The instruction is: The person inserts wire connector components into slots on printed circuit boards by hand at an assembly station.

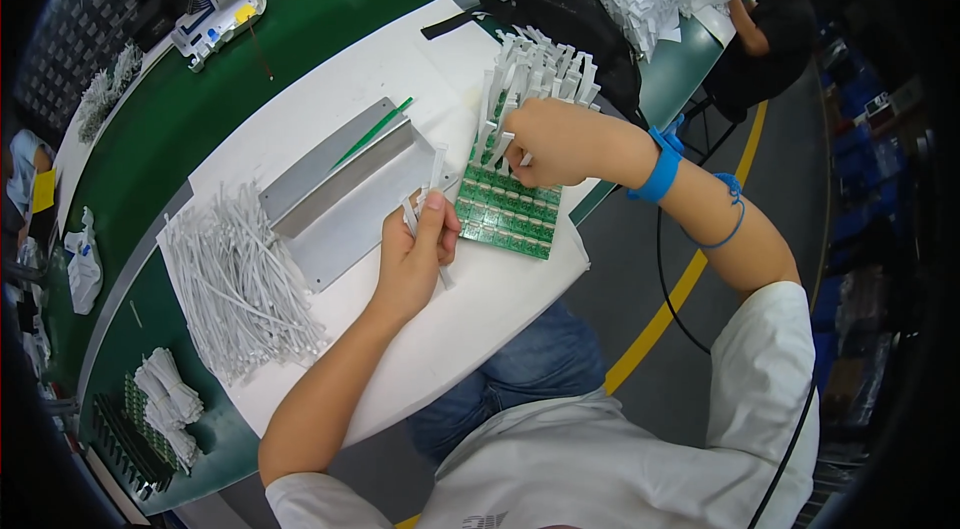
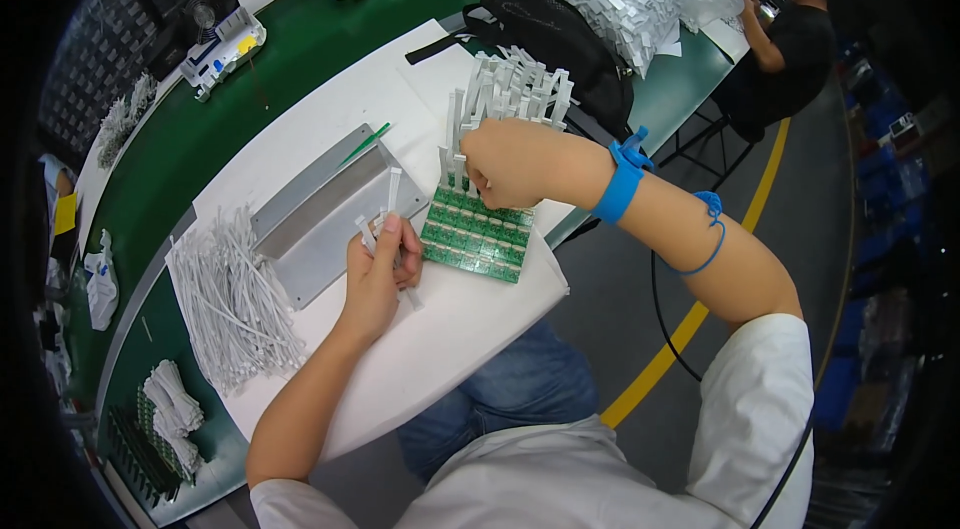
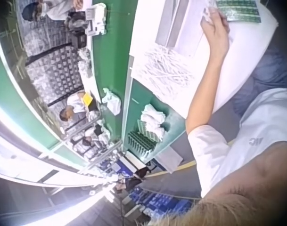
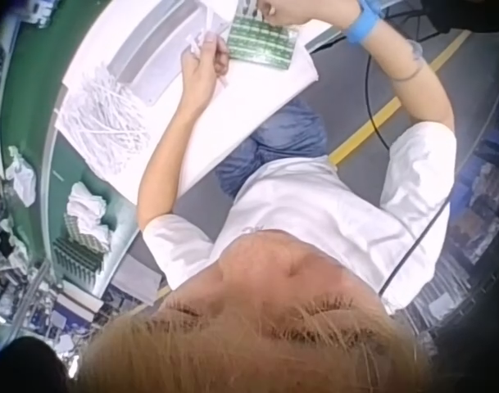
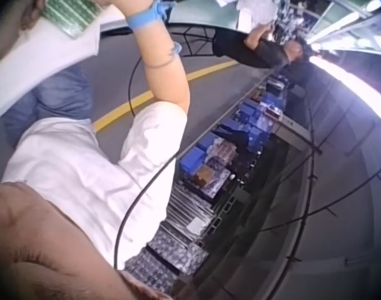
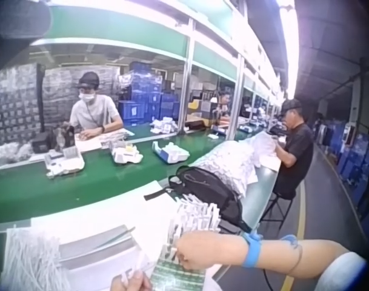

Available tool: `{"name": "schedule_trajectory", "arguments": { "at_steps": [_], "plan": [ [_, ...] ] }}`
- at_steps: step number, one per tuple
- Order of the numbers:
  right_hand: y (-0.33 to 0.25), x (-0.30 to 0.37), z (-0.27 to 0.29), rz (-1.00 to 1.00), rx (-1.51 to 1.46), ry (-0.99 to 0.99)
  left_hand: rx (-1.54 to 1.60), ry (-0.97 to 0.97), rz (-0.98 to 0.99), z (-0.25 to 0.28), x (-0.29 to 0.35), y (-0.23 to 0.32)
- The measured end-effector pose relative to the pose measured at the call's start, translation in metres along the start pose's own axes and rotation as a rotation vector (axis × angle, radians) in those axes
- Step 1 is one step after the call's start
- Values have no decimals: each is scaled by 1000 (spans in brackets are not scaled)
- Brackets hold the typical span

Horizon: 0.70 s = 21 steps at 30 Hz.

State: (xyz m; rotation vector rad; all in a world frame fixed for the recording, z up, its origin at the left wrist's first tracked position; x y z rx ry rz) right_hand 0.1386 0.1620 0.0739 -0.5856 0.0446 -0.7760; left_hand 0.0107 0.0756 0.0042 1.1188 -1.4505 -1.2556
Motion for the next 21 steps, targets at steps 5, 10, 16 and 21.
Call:
{"name": "schedule_trajectory", "arguments": {
  "at_steps": [5, 10, 16, 21],
  "plan": [
    [-10, 7, 1, -49, -24, -17, -18, 13, 8, -1, 7, 2],
    [-48, 41, 2, -7, 412, 201, -11, -31, 2, -5, 9, 12],
    [-110, 111, 33, 75, -175, 991, 7, -115, -2, -2, 18, 14],
    [-79, 78, -16, 99, -740, 800, -81, -191, -31, -17, 21, 24]
  ]
}}
Point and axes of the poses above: each hand's wrist, its own x-axis away from the middle knuckle, its own z-axis out of the back of the hand, y = z × x, the point moved 9 cm from there along -x, towards the middle knuckle, and after that the axes turned 15 degrees about -x, right-handed, at the moved point
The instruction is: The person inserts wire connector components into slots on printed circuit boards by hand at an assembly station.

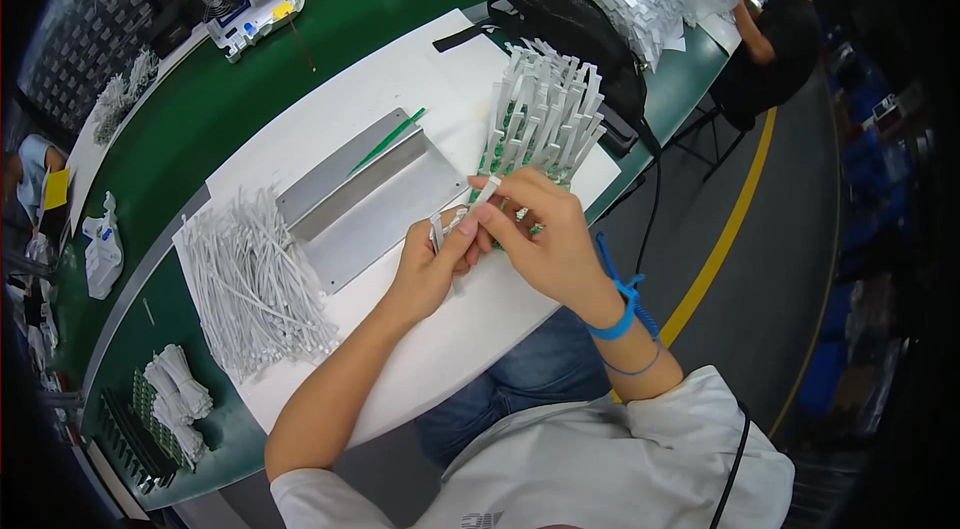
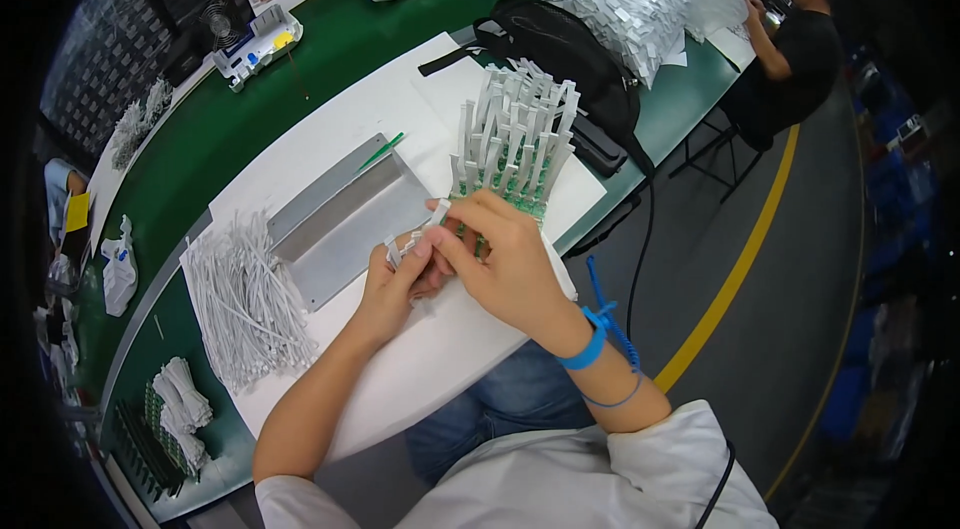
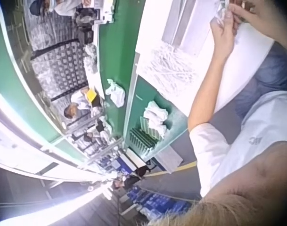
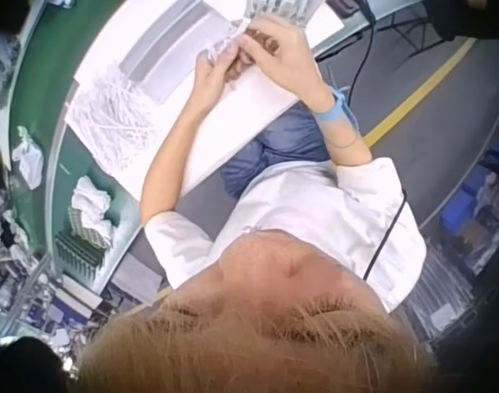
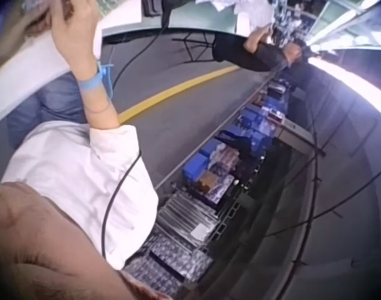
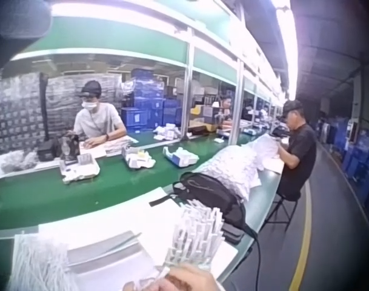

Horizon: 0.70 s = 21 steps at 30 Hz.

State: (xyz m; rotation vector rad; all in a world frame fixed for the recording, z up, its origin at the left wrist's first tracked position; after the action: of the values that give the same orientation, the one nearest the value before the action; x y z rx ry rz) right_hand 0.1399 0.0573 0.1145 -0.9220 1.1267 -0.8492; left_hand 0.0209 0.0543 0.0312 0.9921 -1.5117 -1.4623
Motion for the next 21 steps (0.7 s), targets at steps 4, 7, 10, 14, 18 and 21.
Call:
{"name": "schedule_trajectory", "arguments": {
  "at_steps": [4, 7, 10, 14, 18, 21],
  "plan": [
    [15, 6, 4, -9, -249, 53, -47, -42, -41, -8, -1, 4],
    [3, 3, 19, 11, -519, 95, -36, 16, 2, -1, 2, 2],
    [2, -4, 46, -45, -563, -39, 13, 68, 34, 1, 1, 1],
    [26, -7, 61, -438, -261, -218, -112, 59, 4, 0, 2, -4],
    [22, -18, 61, -242, 252, -353, -129, 50, -25, 0, 2, -6],
    [13, -20, 55, -14, 425, -450, -104, 60, 7, -1, 0, -8]
  ]
}}
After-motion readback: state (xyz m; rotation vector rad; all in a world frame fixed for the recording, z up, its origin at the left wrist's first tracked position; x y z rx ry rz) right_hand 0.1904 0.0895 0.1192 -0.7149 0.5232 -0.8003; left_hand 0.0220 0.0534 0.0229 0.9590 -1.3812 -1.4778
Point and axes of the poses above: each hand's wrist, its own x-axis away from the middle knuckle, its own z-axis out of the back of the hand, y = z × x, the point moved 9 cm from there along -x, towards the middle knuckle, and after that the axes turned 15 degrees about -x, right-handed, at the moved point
